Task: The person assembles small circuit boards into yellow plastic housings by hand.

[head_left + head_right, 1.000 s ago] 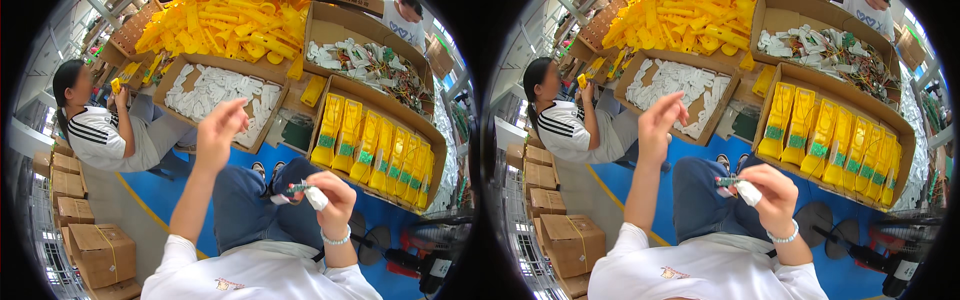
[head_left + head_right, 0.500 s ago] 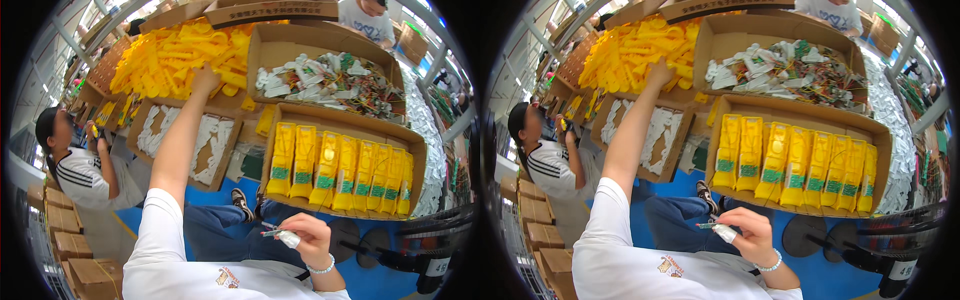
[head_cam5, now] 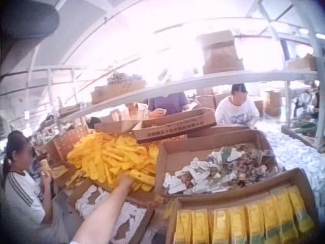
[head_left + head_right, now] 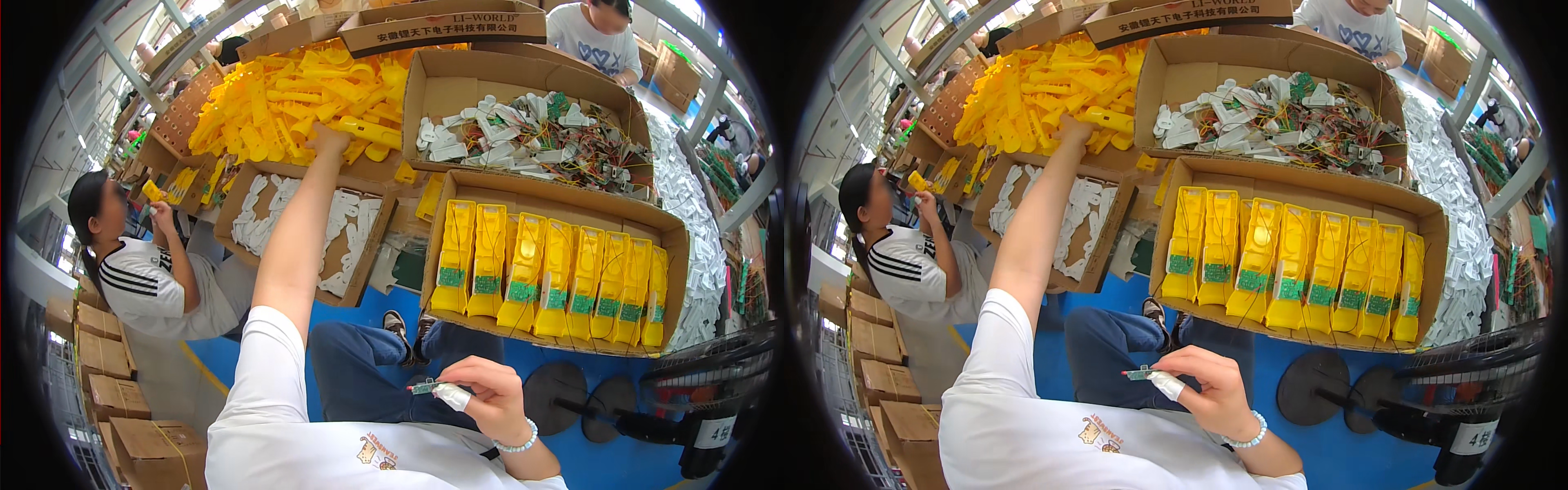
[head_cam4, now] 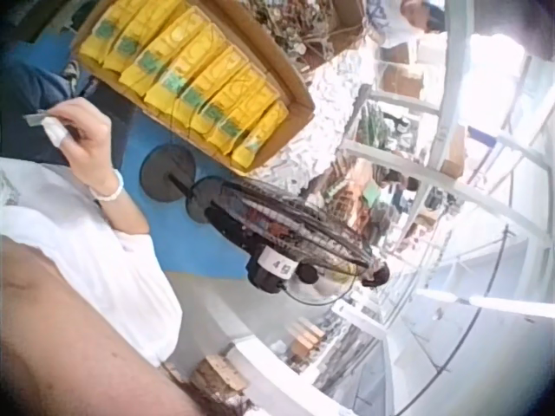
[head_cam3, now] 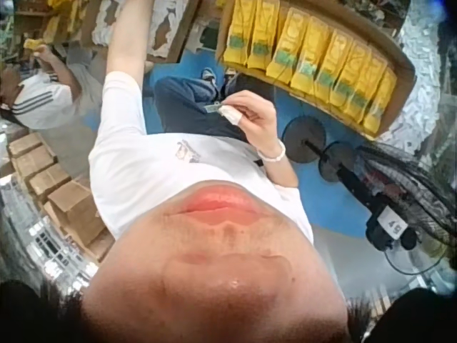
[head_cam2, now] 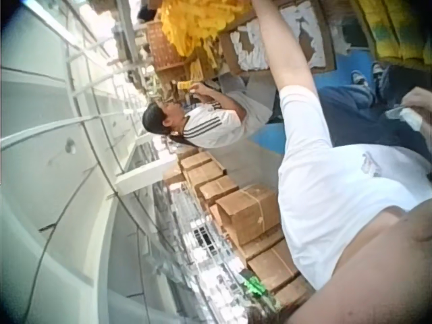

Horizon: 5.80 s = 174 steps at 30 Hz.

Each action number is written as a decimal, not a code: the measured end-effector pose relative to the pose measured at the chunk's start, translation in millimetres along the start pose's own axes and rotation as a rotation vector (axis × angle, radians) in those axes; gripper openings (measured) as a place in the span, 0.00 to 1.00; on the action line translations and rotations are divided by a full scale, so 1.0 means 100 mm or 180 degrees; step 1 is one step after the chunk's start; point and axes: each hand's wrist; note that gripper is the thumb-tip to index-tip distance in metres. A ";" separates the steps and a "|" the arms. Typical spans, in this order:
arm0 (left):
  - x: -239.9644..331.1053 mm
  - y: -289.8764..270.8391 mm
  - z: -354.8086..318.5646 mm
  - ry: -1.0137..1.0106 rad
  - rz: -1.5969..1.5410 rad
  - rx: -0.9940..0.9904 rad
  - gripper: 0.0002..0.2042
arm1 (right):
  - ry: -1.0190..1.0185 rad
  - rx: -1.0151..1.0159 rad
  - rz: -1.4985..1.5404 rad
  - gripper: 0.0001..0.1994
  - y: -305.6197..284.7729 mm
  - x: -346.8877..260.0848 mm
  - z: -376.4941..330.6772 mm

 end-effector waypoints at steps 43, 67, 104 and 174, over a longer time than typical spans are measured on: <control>-1.11 -2.12 -3.38 0.1270 -0.3409 -0.1530 0.20 | 0.0185 -0.0023 -0.0005 0.06 1.17 0.04 0.86; -0.96 -1.87 -3.45 0.1291 -0.4165 -0.1445 0.16 | 0.0234 0.0021 0.0808 0.08 0.98 0.12 0.86; -1.10 -1.75 -3.65 0.1817 -0.3018 -0.0162 0.15 | 0.0324 0.0238 0.0839 0.08 1.06 0.19 0.76; -1.18 -1.86 -3.77 0.2540 -0.2714 0.0040 0.15 | 0.0357 -0.0424 0.1029 0.20 1.14 0.17 0.70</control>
Point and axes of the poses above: each hand's wrist, its own z-axis towards the middle knuckle, its own y-axis out of the palm, x = y × z, and after that the axes turned 3 degrees about -z, right-handed
